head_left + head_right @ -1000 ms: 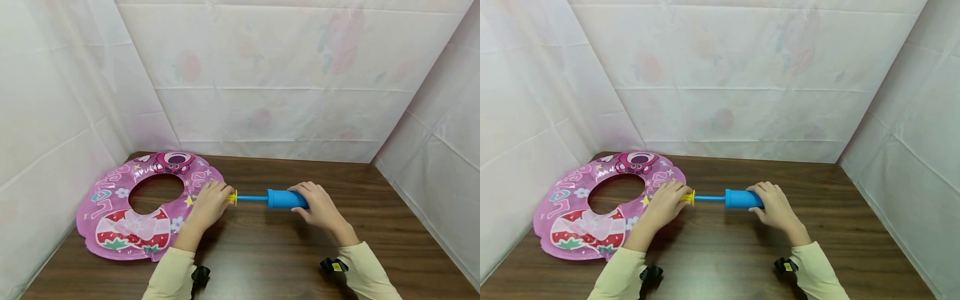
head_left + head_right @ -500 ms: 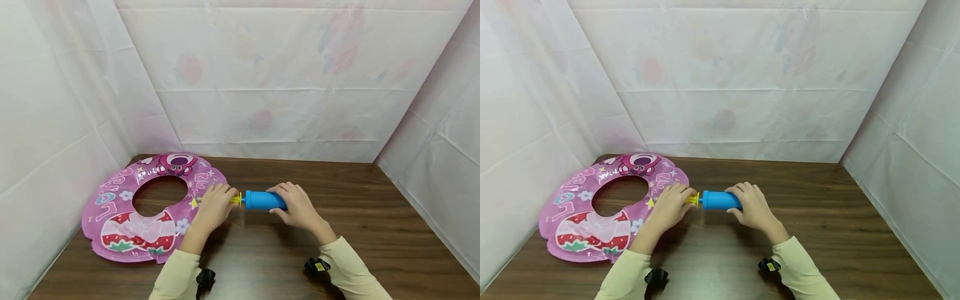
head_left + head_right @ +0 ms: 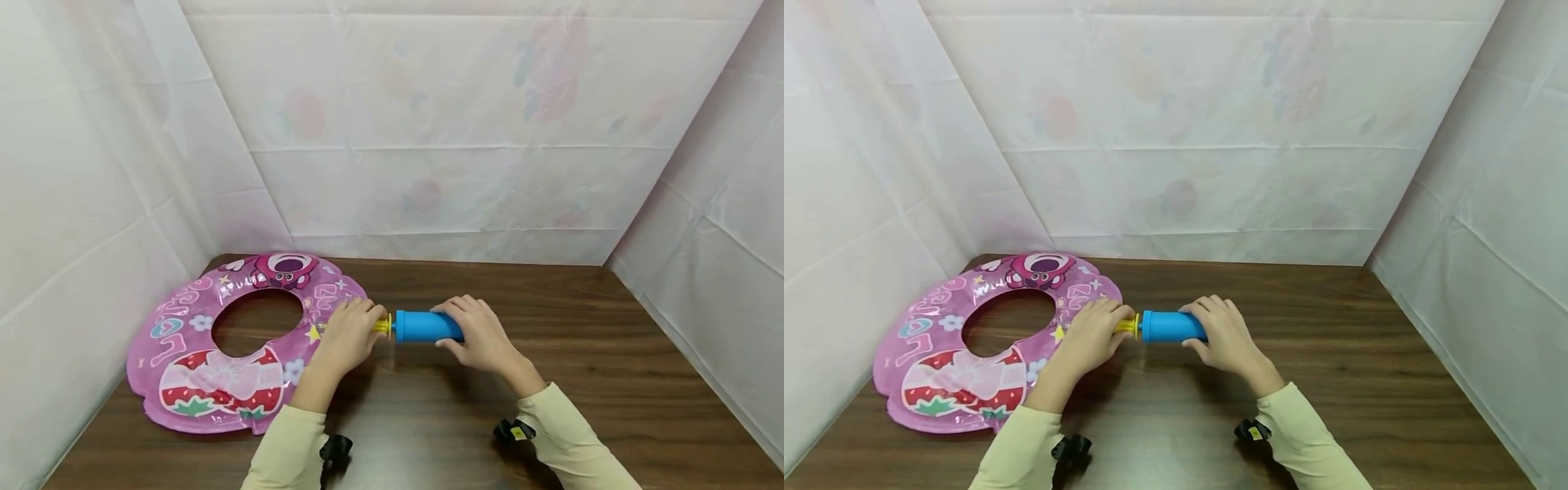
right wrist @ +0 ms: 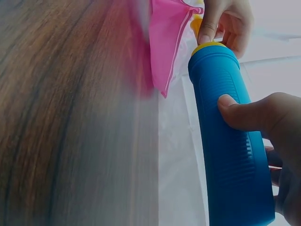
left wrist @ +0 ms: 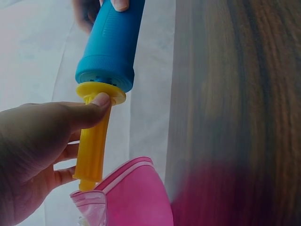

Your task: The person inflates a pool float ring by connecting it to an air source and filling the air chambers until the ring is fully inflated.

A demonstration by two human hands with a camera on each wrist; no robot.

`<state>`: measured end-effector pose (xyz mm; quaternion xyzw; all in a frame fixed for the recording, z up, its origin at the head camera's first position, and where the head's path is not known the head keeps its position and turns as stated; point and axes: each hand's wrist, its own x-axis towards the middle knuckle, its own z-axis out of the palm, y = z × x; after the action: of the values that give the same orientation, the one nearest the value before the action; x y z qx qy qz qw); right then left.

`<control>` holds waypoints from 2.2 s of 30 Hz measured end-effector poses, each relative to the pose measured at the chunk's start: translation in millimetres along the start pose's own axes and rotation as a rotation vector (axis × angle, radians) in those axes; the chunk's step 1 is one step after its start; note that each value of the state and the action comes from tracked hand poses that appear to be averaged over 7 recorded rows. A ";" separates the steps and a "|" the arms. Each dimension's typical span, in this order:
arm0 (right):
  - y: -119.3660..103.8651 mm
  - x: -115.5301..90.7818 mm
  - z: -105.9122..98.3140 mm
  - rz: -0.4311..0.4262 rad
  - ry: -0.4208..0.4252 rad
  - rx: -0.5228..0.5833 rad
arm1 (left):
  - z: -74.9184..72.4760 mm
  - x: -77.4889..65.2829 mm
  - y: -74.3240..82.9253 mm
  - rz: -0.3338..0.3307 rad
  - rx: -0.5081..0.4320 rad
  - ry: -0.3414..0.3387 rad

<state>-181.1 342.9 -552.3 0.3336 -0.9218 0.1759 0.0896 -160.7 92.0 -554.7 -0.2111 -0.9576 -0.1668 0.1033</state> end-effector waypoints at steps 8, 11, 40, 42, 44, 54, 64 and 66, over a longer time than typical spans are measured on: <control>-1.7 0.2 0.0 -0.005 -0.012 -0.010 | 0.8 -2.9 0.8 -0.009 -0.015 0.008; 1.2 -0.3 -2.3 -0.007 -0.010 -0.020 | 0.4 -1.8 0.0 -0.014 -0.018 0.005; 67.7 -68.2 -54.6 0.006 0.002 -0.129 | -1.0 -4.8 -7.4 0.036 0.023 0.044; 70.0 -69.3 -58.7 0.004 0.010 -0.128 | -1.6 -4.6 -7.3 0.042 0.022 0.049; 71.5 -70.1 -61.4 -0.001 0.017 -0.119 | -2.2 -4.6 -6.9 0.043 0.013 0.049; 57.9 -51.7 -56.9 -0.014 0.043 -0.125 | 1.0 -4.2 -3.4 -0.014 -0.020 0.059; 22.2 -17.7 -35.1 -0.064 0.042 -0.174 | 10.5 -4.7 -2.3 0.001 0.005 0.144; 12.6 -9.8 -29.1 -0.066 0.040 -0.182 | 11.6 -5.6 -2.3 -0.010 0.006 0.146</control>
<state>-180.4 368.8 -531.5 0.3505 -0.9206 0.0951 0.1436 -158.1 92.2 -567.6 -0.1933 -0.9490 -0.1794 0.1726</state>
